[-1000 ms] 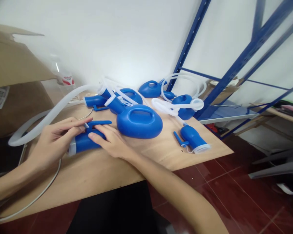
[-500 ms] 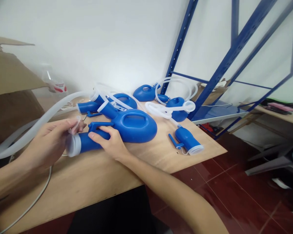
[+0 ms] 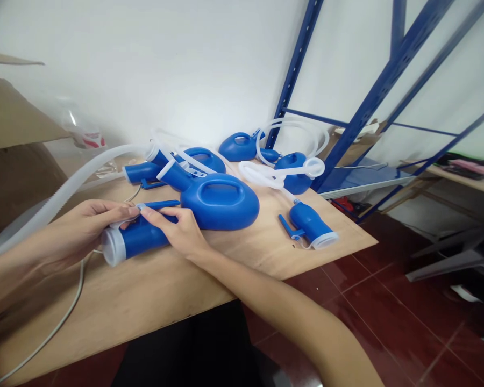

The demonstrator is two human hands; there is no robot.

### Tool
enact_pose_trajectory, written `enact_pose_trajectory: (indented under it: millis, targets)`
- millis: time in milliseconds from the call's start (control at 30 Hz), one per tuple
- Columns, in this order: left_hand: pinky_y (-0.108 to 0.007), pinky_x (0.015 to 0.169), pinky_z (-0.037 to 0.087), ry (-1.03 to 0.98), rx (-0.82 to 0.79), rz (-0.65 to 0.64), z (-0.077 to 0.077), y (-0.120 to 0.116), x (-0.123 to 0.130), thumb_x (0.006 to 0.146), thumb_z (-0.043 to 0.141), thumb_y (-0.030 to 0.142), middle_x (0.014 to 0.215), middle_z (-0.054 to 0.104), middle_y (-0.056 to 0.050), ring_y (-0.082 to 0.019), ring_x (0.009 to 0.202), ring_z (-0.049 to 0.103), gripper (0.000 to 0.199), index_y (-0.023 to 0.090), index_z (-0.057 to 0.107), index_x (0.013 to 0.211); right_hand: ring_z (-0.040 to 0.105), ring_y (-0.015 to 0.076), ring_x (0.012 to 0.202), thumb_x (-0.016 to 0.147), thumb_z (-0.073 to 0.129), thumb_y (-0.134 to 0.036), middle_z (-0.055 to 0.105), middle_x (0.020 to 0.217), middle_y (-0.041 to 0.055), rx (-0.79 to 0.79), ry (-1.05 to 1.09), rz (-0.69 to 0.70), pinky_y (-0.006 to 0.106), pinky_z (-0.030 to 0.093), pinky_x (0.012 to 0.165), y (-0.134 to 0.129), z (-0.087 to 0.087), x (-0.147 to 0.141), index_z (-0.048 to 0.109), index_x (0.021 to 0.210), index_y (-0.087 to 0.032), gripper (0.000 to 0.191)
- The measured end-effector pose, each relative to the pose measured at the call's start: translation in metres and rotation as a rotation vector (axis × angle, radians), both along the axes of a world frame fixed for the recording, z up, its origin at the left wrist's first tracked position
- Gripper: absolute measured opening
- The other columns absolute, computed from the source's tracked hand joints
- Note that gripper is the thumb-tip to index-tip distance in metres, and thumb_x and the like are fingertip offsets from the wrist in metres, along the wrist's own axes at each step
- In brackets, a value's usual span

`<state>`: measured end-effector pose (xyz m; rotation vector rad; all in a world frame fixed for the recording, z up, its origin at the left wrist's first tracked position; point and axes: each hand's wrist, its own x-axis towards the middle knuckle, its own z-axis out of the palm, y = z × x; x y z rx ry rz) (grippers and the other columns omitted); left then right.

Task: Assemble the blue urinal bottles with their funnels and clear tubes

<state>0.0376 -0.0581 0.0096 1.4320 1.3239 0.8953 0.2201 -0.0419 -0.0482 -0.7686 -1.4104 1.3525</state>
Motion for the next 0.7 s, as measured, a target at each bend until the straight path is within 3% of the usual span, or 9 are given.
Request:
enact_pose_trajectory:
  millis: [133, 367, 700]
  targets:
    - [-0.023, 0.053, 0.033, -0.078, -0.139, -0.022, -0.002, -0.001, -0.001, 0.067, 0.084, 0.038, 0.064, 0.053, 0.002, -0.013, 0.061, 0.041, 0.027, 0.021, 0.065, 0.059, 0.074, 0.0229, 0.1, 0.082, 0.081, -0.055, 0.083, 0.097, 0.003, -0.048, 0.036, -0.059, 0.035, 0.056, 0.094, 0.001, -0.003, -0.003, 0.085, 0.086, -0.024, 0.032]
    - [-0.027, 0.064, 0.041, -0.106, 0.007, 0.042, -0.004, -0.008, 0.007, 0.075, 0.076, 0.043, 0.076, 0.063, -0.002, -0.018, 0.074, 0.051, 0.028, 0.021, 0.067, 0.06, 0.074, 0.0223, 0.094, 0.079, 0.081, -0.045, 0.082, 0.088, 0.0023, -0.079, 0.079, -0.098, 0.035, 0.057, 0.088, -0.001, -0.002, -0.006, 0.084, 0.076, -0.023, 0.023]
    - [-0.031, 0.065, 0.038, 0.067, 0.127, 0.045, -0.006, -0.008, 0.013, 0.075, 0.064, 0.045, 0.069, 0.06, -0.002, -0.019, 0.07, 0.049, 0.028, 0.021, 0.065, 0.061, 0.074, 0.0241, 0.09, 0.076, 0.082, -0.043, 0.082, 0.082, 0.0027, -0.026, 0.048, -0.204, 0.035, 0.059, 0.082, -0.006, 0.0, -0.009, 0.083, 0.072, -0.022, 0.021]
